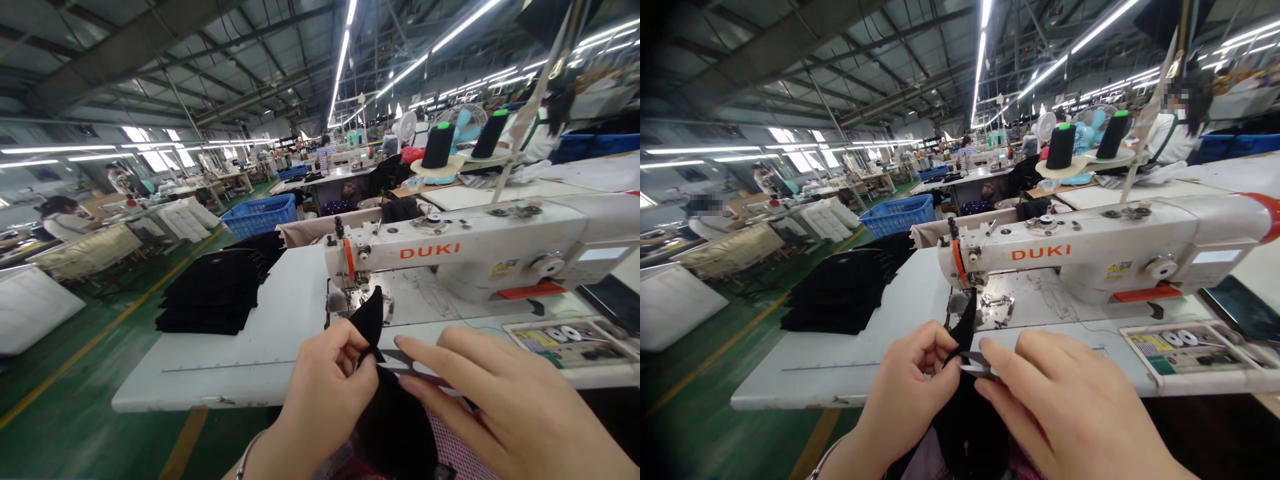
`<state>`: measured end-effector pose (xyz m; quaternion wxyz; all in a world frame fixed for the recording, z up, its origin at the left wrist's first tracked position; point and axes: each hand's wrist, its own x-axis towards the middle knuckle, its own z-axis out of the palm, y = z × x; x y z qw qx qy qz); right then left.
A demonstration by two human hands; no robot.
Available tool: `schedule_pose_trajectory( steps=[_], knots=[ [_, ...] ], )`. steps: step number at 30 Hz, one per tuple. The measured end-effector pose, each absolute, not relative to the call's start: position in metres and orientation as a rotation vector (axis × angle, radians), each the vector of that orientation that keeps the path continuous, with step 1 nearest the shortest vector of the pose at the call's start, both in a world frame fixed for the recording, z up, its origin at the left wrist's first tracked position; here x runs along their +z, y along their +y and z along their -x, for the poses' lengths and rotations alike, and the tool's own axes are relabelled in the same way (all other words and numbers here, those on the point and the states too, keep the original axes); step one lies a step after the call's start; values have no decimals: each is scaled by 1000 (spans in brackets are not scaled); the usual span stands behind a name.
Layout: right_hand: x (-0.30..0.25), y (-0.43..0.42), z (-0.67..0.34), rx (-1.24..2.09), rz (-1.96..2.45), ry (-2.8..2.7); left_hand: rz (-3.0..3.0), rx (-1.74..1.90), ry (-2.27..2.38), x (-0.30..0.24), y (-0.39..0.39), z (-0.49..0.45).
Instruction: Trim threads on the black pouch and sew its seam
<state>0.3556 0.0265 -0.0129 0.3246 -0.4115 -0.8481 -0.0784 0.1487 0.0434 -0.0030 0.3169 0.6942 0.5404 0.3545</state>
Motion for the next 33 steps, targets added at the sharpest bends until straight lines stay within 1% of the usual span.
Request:
schedule_pose_trajectory(
  steps=[2, 5, 15, 18, 20, 25, 27, 30, 33],
  knots=[
    [-12, 27, -354, -375, 1045, -2245, -1812, 933, 1410, -5, 44, -152],
    [-11, 28, -355, -498, 1025, -2289, -1812, 929, 1395, -8, 43, -153],
    [-10, 22, -353, -609, 1073, -2345, -1849, 887, 1416, -12, 41, -156],
    [-8, 24, -353, -584, 1027, -2354, -1849, 870, 1421, -15, 42, -157],
    [-7, 25, -355, -431, 1055, -2299, -1849, 867, 1428, -15, 41, -156],
    [-9, 26, -357, 417, 1346, -1941, -1848, 861, 1443, -16, 39, -153],
    [-13, 27, -351, 654, 1349, -1887, -1861, 842, 1437, -16, 38, -155],
    [-19, 31, -339, 826, 1343, -1971, -1865, 811, 1435, -17, 37, -158],
    [-24, 34, -334, 756, 1307, -2019, -1914, 777, 1422, -17, 37, -155]
  ],
)
